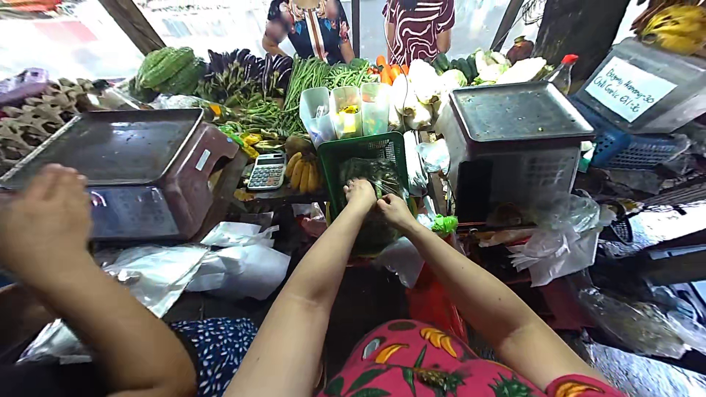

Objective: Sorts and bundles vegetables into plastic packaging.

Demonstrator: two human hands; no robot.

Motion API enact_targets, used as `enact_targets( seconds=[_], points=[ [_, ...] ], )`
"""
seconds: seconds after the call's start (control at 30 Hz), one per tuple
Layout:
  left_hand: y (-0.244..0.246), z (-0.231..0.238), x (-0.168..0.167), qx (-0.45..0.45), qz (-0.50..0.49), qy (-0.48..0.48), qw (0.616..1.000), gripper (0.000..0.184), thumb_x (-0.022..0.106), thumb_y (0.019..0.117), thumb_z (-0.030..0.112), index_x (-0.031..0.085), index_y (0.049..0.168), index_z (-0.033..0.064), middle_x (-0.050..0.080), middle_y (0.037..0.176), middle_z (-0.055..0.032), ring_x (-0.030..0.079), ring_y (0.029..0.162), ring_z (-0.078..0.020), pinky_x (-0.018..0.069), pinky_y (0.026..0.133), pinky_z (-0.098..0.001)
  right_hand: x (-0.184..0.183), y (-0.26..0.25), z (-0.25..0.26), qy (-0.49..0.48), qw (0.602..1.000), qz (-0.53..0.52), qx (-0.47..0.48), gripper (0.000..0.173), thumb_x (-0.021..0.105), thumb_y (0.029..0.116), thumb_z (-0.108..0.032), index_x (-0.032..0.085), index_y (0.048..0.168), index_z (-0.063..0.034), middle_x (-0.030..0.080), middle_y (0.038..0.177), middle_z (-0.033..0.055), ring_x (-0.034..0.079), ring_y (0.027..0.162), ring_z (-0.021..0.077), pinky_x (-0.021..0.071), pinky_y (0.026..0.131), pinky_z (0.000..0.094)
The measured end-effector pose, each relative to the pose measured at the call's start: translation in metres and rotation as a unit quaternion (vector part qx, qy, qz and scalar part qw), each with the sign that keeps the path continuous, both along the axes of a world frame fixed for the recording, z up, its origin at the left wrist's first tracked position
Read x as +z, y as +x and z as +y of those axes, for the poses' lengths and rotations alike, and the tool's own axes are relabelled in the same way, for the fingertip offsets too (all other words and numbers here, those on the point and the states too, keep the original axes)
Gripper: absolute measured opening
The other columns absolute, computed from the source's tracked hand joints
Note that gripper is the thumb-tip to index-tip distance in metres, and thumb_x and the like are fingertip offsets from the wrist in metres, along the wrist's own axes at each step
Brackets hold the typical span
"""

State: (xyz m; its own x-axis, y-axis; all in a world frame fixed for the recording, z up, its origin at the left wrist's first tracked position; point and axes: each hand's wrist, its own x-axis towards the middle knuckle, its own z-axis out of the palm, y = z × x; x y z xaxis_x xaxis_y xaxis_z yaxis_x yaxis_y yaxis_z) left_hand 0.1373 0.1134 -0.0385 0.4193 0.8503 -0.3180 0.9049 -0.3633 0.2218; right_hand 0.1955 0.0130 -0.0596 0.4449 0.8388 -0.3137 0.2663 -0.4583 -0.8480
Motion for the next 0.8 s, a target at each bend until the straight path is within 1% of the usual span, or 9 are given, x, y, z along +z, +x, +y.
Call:
enact_targets(
  seconds=[0.07, 0.17, 0.23, 0.33, 0.43, 0.57, 0.63, 0.73, 0.8],
  points=[
    [-0.003, 0.002, 0.008, -0.012, -0.018, -0.019, 1.000, 0.070, 0.080, 0.0841, 0.026, 0.049, 0.137, -0.0079, 0.059, 0.133, -0.0306, 0.058, 0.125, -0.0459, 0.0463, 0.103, -0.0628, 0.000, 0.003, -0.007, 0.005, 0.999, 0.032, 0.003, 0.038, 0.045, 0.1094, -0.027, 0.059, 0.133, 0.0005, 0.066, 0.112, 0.0185, 0.065, 0.093, 0.0243, 0.0536, 0.085, 0.0417],
    [-0.004, 0.018, 0.018, -0.028, -0.054, -0.073, 0.995, 0.054, 0.077, 0.0883, 0.034, 0.063, 0.115, -0.0107, 0.063, 0.121, -0.0321, 0.062, 0.117, -0.0464, 0.0495, 0.095, -0.0660, 0.000, 0.009, -0.017, 0.014, 0.996, 0.086, -0.008, 0.037, 0.046, 0.1099, -0.028, 0.060, 0.132, -0.0012, 0.064, 0.104, 0.0147, 0.062, 0.082, 0.0188, 0.0535, 0.077, 0.0361],
    [-0.002, 0.027, 0.027, -0.030, -0.042, -0.101, 0.994, 0.053, 0.077, 0.0888, 0.036, 0.065, 0.108, -0.0122, 0.065, 0.116, -0.0319, 0.064, 0.112, -0.0444, 0.0499, 0.095, -0.0639, 0.001, 0.012, -0.021, 0.020, 0.993, 0.113, -0.017, 0.035, 0.047, 0.1102, -0.029, 0.063, 0.126, -0.0016, 0.063, 0.096, 0.0111, 0.060, 0.075, 0.0153, 0.0522, 0.071, 0.0323],
    [-0.002, 0.033, 0.031, -0.018, -0.059, -0.108, 0.992, 0.057, 0.080, 0.0876, 0.034, 0.061, 0.116, -0.0127, 0.063, 0.119, -0.0320, 0.063, 0.115, -0.0438, 0.0496, 0.097, -0.0625, -0.005, 0.017, -0.022, 0.027, 0.991, 0.131, -0.012, 0.034, 0.048, 0.1097, -0.027, 0.063, 0.126, -0.0016, 0.063, 0.096, 0.0103, 0.058, 0.073, 0.0141, 0.0514, 0.069, 0.0312],
    [-0.002, 0.032, 0.029, 0.069, -0.175, -0.138, 0.972, 0.056, 0.078, 0.0885, 0.032, 0.060, 0.121, -0.0106, 0.062, 0.123, -0.0313, 0.062, 0.117, -0.0431, 0.0484, 0.099, -0.0623, -0.010, 0.013, -0.021, 0.042, 0.994, 0.104, 0.006, 0.033, 0.047, 0.1089, -0.021, 0.060, 0.132, -0.0025, 0.062, 0.098, 0.0102, 0.057, 0.073, 0.0141, 0.0508, 0.070, 0.0321],
    [0.004, 0.031, 0.016, 0.193, -0.342, -0.261, 0.882, 0.033, 0.069, 0.0961, 0.029, 0.065, 0.113, 0.0000, 0.070, 0.095, -0.0112, 0.067, 0.080, -0.0197, 0.0566, 0.075, -0.0397, -0.010, 0.002, -0.018, 0.073, 0.990, 0.117, 0.010, 0.034, 0.044, 0.1100, -0.020, 0.057, 0.136, -0.0017, 0.062, 0.098, 0.0102, 0.056, 0.074, 0.0136, 0.0500, 0.071, 0.0316],
    [0.006, 0.033, 0.008, 0.228, -0.399, -0.327, 0.826, 0.034, 0.068, 0.0963, 0.028, 0.065, 0.117, 0.0002, 0.070, 0.094, -0.0123, 0.068, 0.079, -0.0208, 0.0576, 0.074, -0.0399, -0.010, -0.001, -0.015, 0.079, 0.978, 0.192, 0.006, 0.032, 0.043, 0.1112, -0.019, 0.058, 0.132, 0.0001, 0.057, 0.088, 0.0058, 0.051, 0.065, 0.0104, 0.0479, 0.063, 0.0274],
    [0.005, 0.030, 0.010, 0.249, -0.428, -0.337, 0.801, 0.033, 0.068, 0.0965, 0.024, 0.061, 0.120, 0.0009, 0.068, 0.093, -0.0114, 0.066, 0.075, -0.0188, 0.0568, 0.069, -0.0358, -0.018, -0.008, -0.017, 0.067, 0.952, 0.297, 0.032, 0.026, 0.039, 0.1116, -0.017, 0.059, 0.114, 0.0005, 0.055, 0.080, 0.0011, 0.051, 0.059, 0.0074, 0.0477, 0.058, 0.0236],
    [0.004, 0.031, 0.012, 0.259, -0.444, -0.348, 0.784, 0.034, 0.067, 0.0963, 0.019, 0.060, 0.124, 0.0005, 0.068, 0.099, -0.0139, 0.066, 0.081, -0.0213, 0.0570, 0.073, -0.0389, -0.028, -0.015, -0.023, 0.062, 0.943, 0.322, 0.055, 0.029, 0.038, 0.1112, -0.016, 0.060, 0.122, 0.0004, 0.057, 0.084, 0.0007, 0.051, 0.061, 0.0071, 0.0475, 0.059, 0.0234]
  ],
)
